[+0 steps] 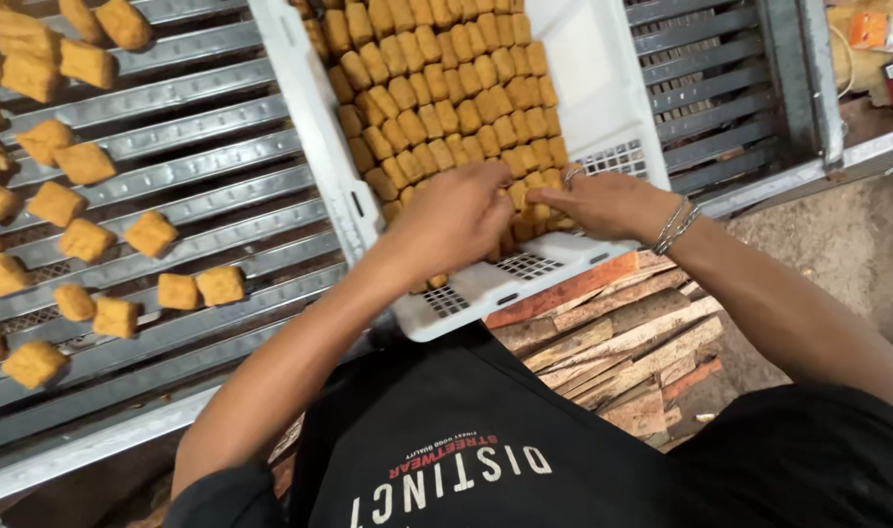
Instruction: The person picks up fried tofu cubes scattered on slatted metal drying racks and packs them one by one into a white plastic basket, arranging the pieces in neat rows. They work across several racks, filling the basket with tofu and occasionally reaching for pieces on adjacent trays.
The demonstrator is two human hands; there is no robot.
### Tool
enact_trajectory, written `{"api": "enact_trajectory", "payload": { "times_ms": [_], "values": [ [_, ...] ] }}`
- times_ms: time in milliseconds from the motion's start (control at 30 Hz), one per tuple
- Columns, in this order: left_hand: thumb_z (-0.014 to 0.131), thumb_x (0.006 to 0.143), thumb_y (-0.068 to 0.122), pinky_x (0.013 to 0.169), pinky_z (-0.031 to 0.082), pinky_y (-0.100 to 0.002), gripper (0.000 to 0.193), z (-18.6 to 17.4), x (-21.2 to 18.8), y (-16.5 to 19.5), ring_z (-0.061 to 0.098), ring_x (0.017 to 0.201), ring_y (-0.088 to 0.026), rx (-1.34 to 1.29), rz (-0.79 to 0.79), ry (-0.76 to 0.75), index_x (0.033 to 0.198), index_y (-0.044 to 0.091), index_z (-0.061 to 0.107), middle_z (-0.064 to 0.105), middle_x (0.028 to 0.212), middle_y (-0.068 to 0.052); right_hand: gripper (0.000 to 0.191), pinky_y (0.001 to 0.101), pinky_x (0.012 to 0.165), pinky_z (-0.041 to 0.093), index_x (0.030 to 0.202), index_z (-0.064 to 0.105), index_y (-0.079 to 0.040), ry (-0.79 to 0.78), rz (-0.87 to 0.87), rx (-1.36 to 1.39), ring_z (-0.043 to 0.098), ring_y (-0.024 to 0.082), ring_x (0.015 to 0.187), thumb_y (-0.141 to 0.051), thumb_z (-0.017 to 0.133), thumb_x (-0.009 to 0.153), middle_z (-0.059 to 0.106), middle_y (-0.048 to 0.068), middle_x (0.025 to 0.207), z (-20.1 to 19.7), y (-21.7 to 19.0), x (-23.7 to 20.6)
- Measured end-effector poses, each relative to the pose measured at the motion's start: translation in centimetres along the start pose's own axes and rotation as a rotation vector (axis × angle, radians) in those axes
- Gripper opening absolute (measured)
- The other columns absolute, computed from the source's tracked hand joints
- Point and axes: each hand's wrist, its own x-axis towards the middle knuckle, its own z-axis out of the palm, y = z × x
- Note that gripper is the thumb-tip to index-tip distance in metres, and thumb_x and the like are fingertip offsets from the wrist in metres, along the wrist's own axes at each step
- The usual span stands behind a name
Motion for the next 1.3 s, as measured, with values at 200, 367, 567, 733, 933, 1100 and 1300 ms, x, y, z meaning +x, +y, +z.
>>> {"api": "enact_trajectory", "payload": {
  "times_ms": [200,367,567,733,933,1100,1300],
  "values": [
    [0.066,0.087,0.027,0.084,0.055,-0.051,0.036,9.8,6.3,-0.2,0.069,0.098,-0.043,0.166,-0.325,-0.361,0.109,-0.001,0.067,0.071,0.106,-0.025,0.022,0.0463,0.075,0.06,0.116,0.064,-0.01,0.145,-0.132,-0.076,0.071,0.036,0.091,-0.017,0.056,0.097,0.063,0.019,0.112,1.9,1.9,0.3],
    [0.067,0.082,0.027,0.086,0.057,-0.046,0.033,13.3,5.4,-4.2,0.073,0.093,-0.039,0.027,-0.361,-0.432,0.102,0.001,0.074,0.074,0.097,-0.025,0.045,0.049,0.074,0.056,0.129,0.06,-0.014,0.185,-0.327,0.338,0.071,0.035,0.082,-0.018,0.062,0.084,0.071,0.017,0.089,0.8,4.0,0.6],
    [0.071,0.077,0.025,0.084,0.056,-0.048,0.029,17.1,4.5,-7.6,0.072,0.09,-0.04,0.157,-0.362,-0.399,0.096,0.003,0.077,0.073,0.094,-0.024,0.045,0.0488,0.081,0.056,0.131,0.063,-0.018,0.122,-0.303,0.209,0.07,0.037,0.087,-0.028,0.066,0.086,0.074,0.017,0.093,1.9,4.0,1.9],
    [0.068,0.078,0.024,0.081,0.057,-0.048,0.024,18.9,5.9,-8.5,0.073,0.09,-0.036,0.189,-0.362,-0.418,0.091,0.008,0.081,0.075,0.094,-0.02,0.049,0.0483,0.089,0.054,0.131,0.063,-0.014,0.18,-0.406,0.221,0.067,0.039,0.102,-0.026,0.068,0.084,0.071,0.017,0.112,0.5,3.8,2.6],
    [0.066,0.073,0.018,0.084,0.057,-0.045,0.03,18.7,6.6,-7.3,0.074,0.097,-0.032,0.29,-0.284,-0.524,0.097,0.009,0.08,0.076,0.102,-0.018,0.041,0.0461,0.083,0.055,0.13,0.066,-0.01,0.717,-0.365,0.138,0.069,0.038,0.094,-0.024,0.065,0.092,0.072,0.019,0.119,-8.8,-1.4,-1.7],
    [0.061,0.076,0.019,0.084,0.057,-0.042,0.034,15.8,5.3,-6.2,0.076,0.098,-0.03,0.268,-0.113,-0.554,0.1,0.008,0.081,0.079,0.103,-0.015,0.029,0.0375,0.07,0.055,0.124,0.068,-0.008,0.823,-0.538,0.203,0.07,0.029,0.076,-0.013,0.068,0.096,0.073,0.013,0.108,-17.0,-10.9,-2.9],
    [0.061,0.084,0.029,0.082,0.056,-0.045,0.031,7.5,-4.2,-1.5,0.074,0.091,-0.035,0.049,0.033,-0.316,0.098,0.006,0.076,0.075,0.096,-0.017,0.027,0.0386,0.068,0.058,0.118,0.068,-0.004,0.664,-0.957,0.214,0.07,0.031,0.08,-0.002,0.065,0.091,0.07,0.014,0.106,-20.3,-25.8,5.9]
  ]
}}
